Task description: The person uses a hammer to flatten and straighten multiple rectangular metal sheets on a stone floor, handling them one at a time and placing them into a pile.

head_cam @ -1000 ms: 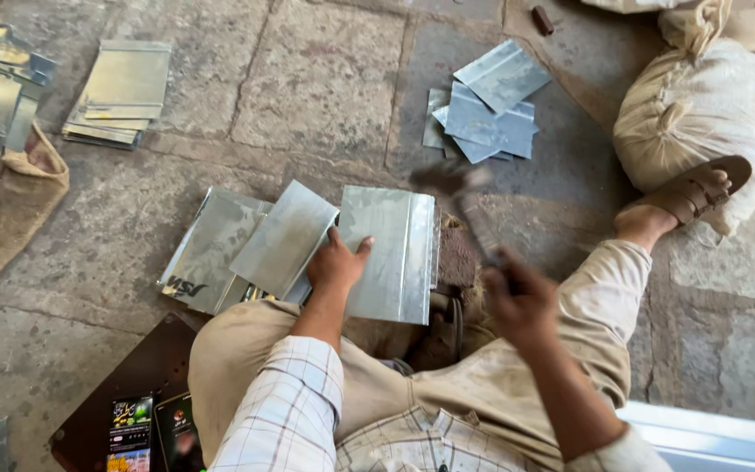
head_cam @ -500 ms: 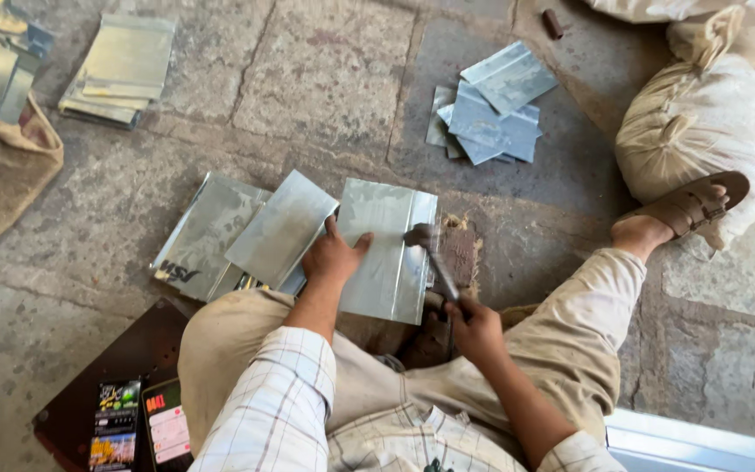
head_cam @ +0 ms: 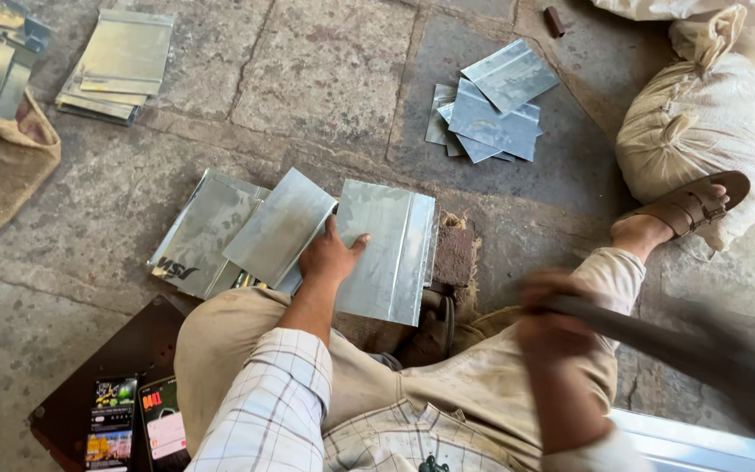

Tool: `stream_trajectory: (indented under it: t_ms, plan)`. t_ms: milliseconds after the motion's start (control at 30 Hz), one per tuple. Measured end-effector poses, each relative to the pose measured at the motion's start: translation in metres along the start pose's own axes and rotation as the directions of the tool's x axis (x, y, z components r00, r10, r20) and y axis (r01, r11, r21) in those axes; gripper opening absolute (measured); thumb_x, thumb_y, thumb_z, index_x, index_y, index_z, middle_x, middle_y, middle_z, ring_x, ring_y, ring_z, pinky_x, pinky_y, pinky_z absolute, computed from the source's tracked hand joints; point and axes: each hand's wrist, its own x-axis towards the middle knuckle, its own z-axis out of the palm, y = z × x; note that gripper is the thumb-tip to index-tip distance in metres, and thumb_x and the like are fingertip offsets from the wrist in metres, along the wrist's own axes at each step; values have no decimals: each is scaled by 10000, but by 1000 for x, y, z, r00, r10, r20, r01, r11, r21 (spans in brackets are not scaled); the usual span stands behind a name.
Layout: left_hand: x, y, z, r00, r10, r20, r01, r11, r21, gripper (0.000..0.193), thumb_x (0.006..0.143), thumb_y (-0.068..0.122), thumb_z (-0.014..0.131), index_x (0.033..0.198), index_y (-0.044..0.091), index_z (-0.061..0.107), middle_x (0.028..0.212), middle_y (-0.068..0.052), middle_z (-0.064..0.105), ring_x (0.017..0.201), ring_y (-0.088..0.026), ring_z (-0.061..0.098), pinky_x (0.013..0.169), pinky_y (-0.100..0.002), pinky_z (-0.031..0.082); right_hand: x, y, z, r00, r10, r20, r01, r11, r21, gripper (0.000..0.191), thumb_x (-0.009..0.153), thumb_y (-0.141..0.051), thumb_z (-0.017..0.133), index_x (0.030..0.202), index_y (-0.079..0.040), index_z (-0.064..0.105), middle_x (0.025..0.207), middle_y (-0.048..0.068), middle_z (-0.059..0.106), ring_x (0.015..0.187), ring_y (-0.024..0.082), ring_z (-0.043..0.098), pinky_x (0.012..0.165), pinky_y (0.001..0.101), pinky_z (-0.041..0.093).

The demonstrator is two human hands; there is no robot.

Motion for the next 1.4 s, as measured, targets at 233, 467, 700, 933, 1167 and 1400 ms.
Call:
stream_trajectory:
  t_ms: [233,467,700,933,1167,1400]
  plan:
    - [0,2,-7,998,-17,54,13,998,67,1028,852,824,535,1606,169,292,1203,-243,691,1100,-413,684,900,-518,542,-50,47,28,608,793,-35,-569,405,-716,208,973,-198,701,1149,-93,738,792,8,728,578,102,620,507,285,513]
    - [-5,-3,-8,1000,-7,30,5,999,45,1038,818,820,577,1597,182,325,1227,-224,690,1120,-402,677,917,-507,546,66,-15,-11,987,-126,99,121,991,53,261,1109,-226,622,1298,-48,644,867,11,679,576,64,549,490,213,475]
    - [-5,-7,-6,999,-9,40,8,999,35,1044,815,822,580,1588,160,347,1223,-225,695,1133,-392,679,935,-494,543,-13,31,-3,894,444,65,-336,567,752,204,871,-136,682,1073,-110,684,1003,68,735,884,179,700,793,256,579]
    - [-5,-2,-15,997,-27,72,23,998,60,1018,820,812,569,1600,202,337,1236,-206,697,1141,-377,683,916,-495,555,-47,63,14,656,753,57,-497,488,-718,419,923,-224,732,1304,-66,660,692,51,707,496,95,600,419,298,476]
    - [-11,-3,-17,999,-11,52,8,999,52,1019,824,803,579,1612,209,323,1202,-211,711,1103,-384,699,895,-500,564,61,-18,0,979,-120,166,111,992,61,334,1136,-249,594,1414,-63,601,941,79,652,636,74,573,533,217,494]
    - [-9,-4,-17,998,-26,60,23,999,44,1018,810,812,587,1591,202,355,1196,-205,713,1101,-377,699,882,-499,571,-25,44,27,934,353,45,-352,894,277,315,1053,-349,604,1178,-72,688,872,68,695,682,113,616,574,279,509]
